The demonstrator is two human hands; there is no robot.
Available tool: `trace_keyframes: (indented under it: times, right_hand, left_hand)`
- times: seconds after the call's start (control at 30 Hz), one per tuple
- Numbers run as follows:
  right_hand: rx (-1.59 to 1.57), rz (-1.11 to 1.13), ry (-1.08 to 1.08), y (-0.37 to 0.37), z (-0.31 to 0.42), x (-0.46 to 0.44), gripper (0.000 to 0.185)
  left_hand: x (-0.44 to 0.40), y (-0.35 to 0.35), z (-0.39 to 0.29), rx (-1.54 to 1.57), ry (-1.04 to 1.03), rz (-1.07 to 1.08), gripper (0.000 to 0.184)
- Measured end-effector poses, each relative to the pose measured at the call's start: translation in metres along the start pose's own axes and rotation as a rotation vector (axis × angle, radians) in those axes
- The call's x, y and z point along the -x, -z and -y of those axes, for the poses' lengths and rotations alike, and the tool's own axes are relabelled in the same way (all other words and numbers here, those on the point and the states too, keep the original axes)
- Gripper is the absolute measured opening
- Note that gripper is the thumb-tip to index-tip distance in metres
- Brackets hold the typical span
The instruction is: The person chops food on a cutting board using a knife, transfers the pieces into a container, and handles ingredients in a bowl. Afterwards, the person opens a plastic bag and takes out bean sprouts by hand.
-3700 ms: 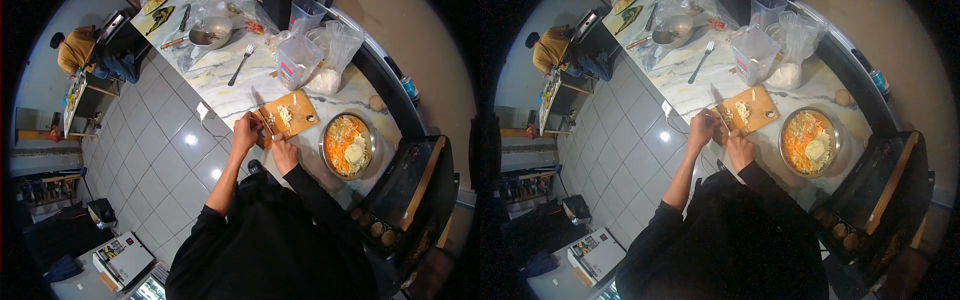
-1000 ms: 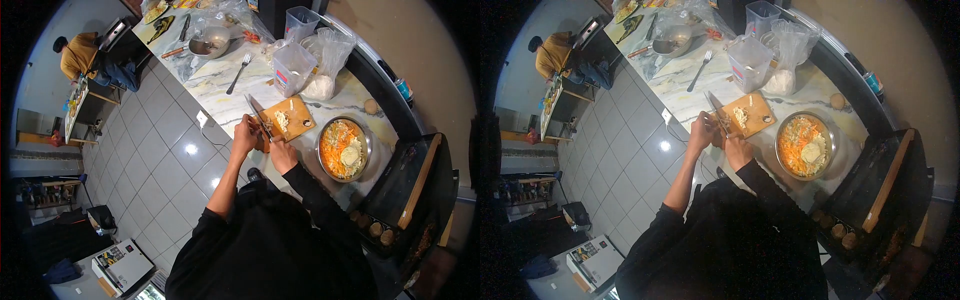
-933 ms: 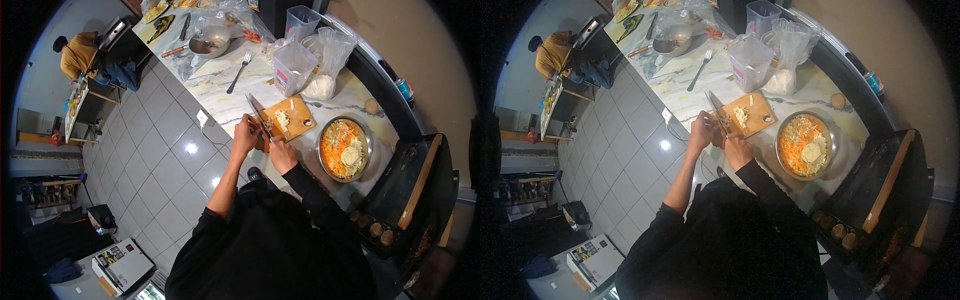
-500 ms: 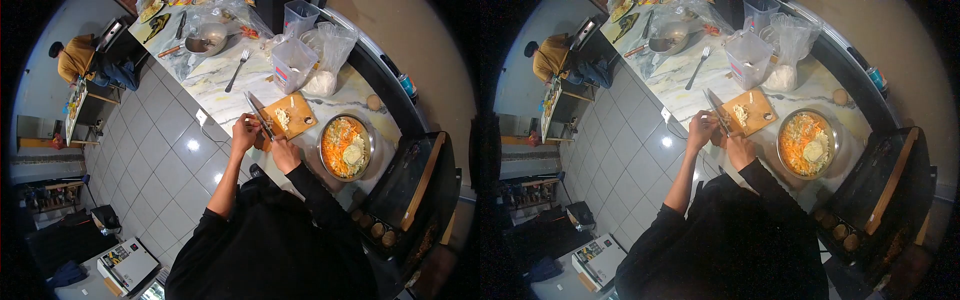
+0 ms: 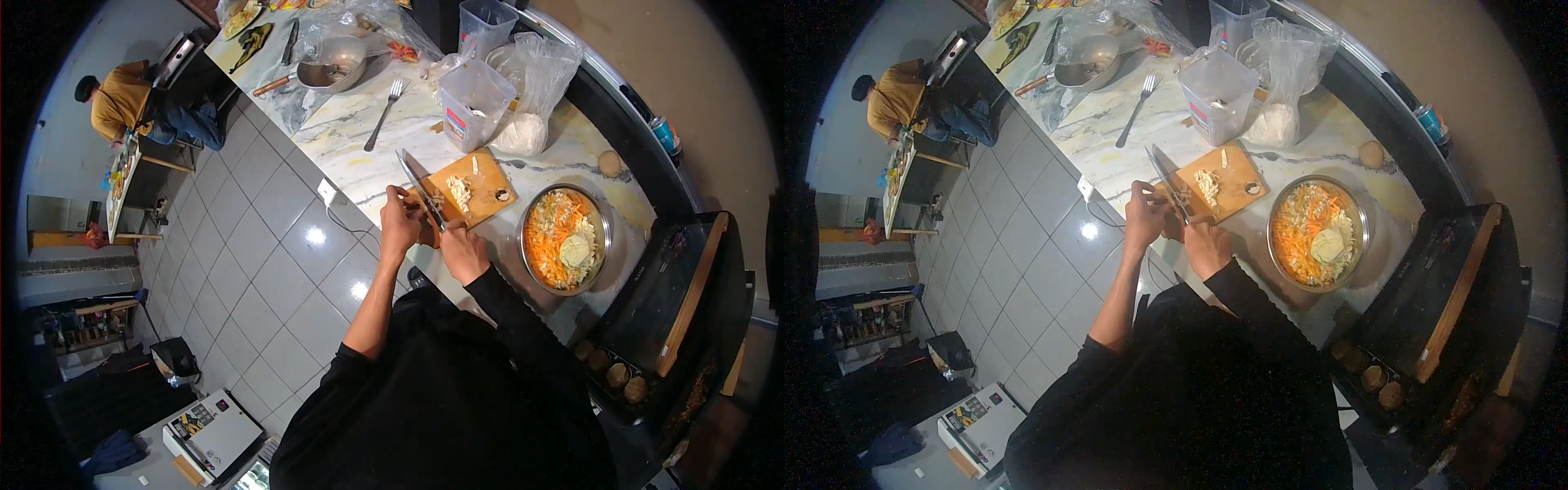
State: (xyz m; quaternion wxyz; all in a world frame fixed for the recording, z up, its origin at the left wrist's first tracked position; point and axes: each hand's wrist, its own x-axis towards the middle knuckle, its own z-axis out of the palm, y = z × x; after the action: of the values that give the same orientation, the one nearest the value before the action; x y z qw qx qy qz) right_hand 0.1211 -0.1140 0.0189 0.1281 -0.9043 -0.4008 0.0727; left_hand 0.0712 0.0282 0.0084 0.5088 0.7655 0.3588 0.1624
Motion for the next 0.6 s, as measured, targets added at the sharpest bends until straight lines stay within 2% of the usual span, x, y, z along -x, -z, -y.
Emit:
trace_keyframes:
  times: [0.27,0.43,0.6]
  right_hand:
    - [0.068,-0.103,0.018,-0.007,0.006,0.004,0.016]
    - [0.073,-0.074,-0.002,-0.019,0.008,0.008,0.017]
    - [-0.028,0.008,-0.072,-0.02,0.01,0.011,0.019]
  left_hand:
    - [-0.007,-0.002,0.002,-0.062,-0.027,-0.041,0.04]
    - [-0.006,0.003,-0.014,-0.192,0.031,0.019,0.045]
    - [-0.01,0.0,-0.002,-0.135,0.015,0.038,0.042]
